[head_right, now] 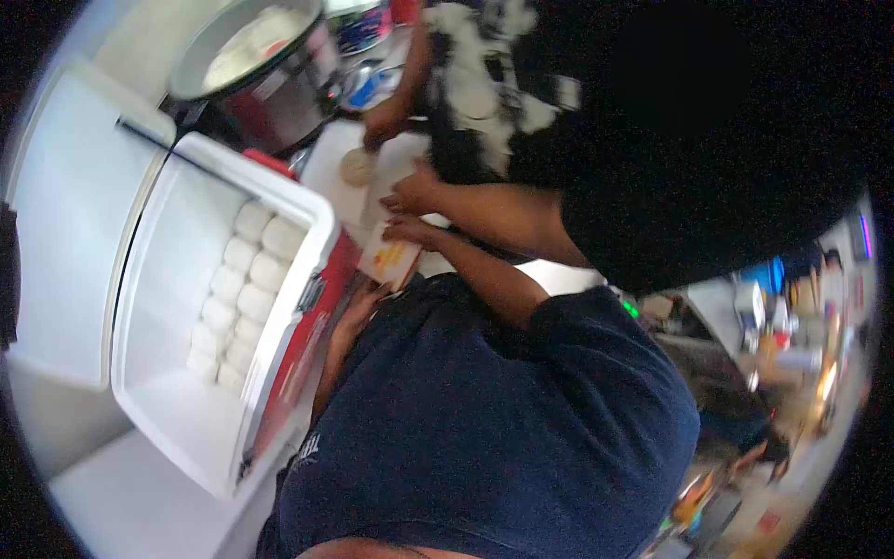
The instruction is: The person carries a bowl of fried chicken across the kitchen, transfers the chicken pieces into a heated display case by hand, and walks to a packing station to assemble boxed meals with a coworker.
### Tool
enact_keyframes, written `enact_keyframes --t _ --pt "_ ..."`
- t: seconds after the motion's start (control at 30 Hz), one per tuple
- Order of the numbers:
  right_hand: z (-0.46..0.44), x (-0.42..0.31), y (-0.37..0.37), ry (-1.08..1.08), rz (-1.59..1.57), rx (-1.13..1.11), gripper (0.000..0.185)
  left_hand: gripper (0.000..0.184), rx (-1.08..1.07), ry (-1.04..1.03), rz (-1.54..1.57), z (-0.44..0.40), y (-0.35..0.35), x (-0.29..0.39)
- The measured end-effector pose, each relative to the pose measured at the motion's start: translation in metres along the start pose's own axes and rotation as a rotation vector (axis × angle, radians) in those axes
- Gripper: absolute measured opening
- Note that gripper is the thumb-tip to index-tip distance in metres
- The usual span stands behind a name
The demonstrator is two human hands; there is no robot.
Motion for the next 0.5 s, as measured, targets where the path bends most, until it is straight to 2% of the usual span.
enact_keyframes --t 0.03,0.1,0.17,0.23,0.27,0.33,0.37,0.43,0.47,0.5 --pt "0.013 -0.012 0.008 -0.069 -0.103 0.097 0.043 0.064 0.0 0.025 0.0 -0.002 -0.005 0.002" --pt "-0.001 0.012 0.0 -0.078 -0.151 0.002 0.047 0.067 0.04 -0.012 -0.022 0.015 -0.01 0.02" --pt "-0.002 0.0 0.007 -0.077 -0.185 -0.052 0.051 0.07 0.044 -0.07 -0.053 0.004 -0.018 0.035" --pt "0.014 -0.018 0.021 0.096 0.006 0.136 0.054 0.074 0.0 -0.045 -0.131 -0.001 -0.023 0.031" --pt "0.011 -0.062 0.011 0.283 0.759 -0.151 0.06 0.074 0.007 -0.031 -0.125 0.002 -0.023 0.033" --pt "0.005 -0.111 0.005 0.358 1.514 -0.395 0.062 0.077 0.016 0.044 -0.049 -0.002 -0.025 0.036" --pt "0.016 -0.119 0.006 0.358 1.515 -0.407 0.062 0.077 0.022 0.045 -0.041 -0.004 -0.028 0.036" --pt "0.037 -0.164 0.013 0.615 1.344 -0.043 0.044 0.077 0.104 0.007 -0.002 -0.005 -0.023 0.042" --pt "0.023 -0.153 0.019 0.627 1.343 -0.042 0.044 0.077 0.112 0.002 -0.007 -0.008 -0.022 0.043" --pt "-0.003 -0.124 0.02 0.604 1.626 -0.117 0.03 0.077 0.179 -0.075 -0.079 -0.011 -0.015 0.05"
Point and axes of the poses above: each hand's wrist, its own z-axis away from the middle knuckle, its own y-axis out of the back of the hand, x = y × z, the point moved 8 cm from there along -z, towards the middle knuckle, and after that the axes turned 5 degrees about z, right-handed, at the moved point
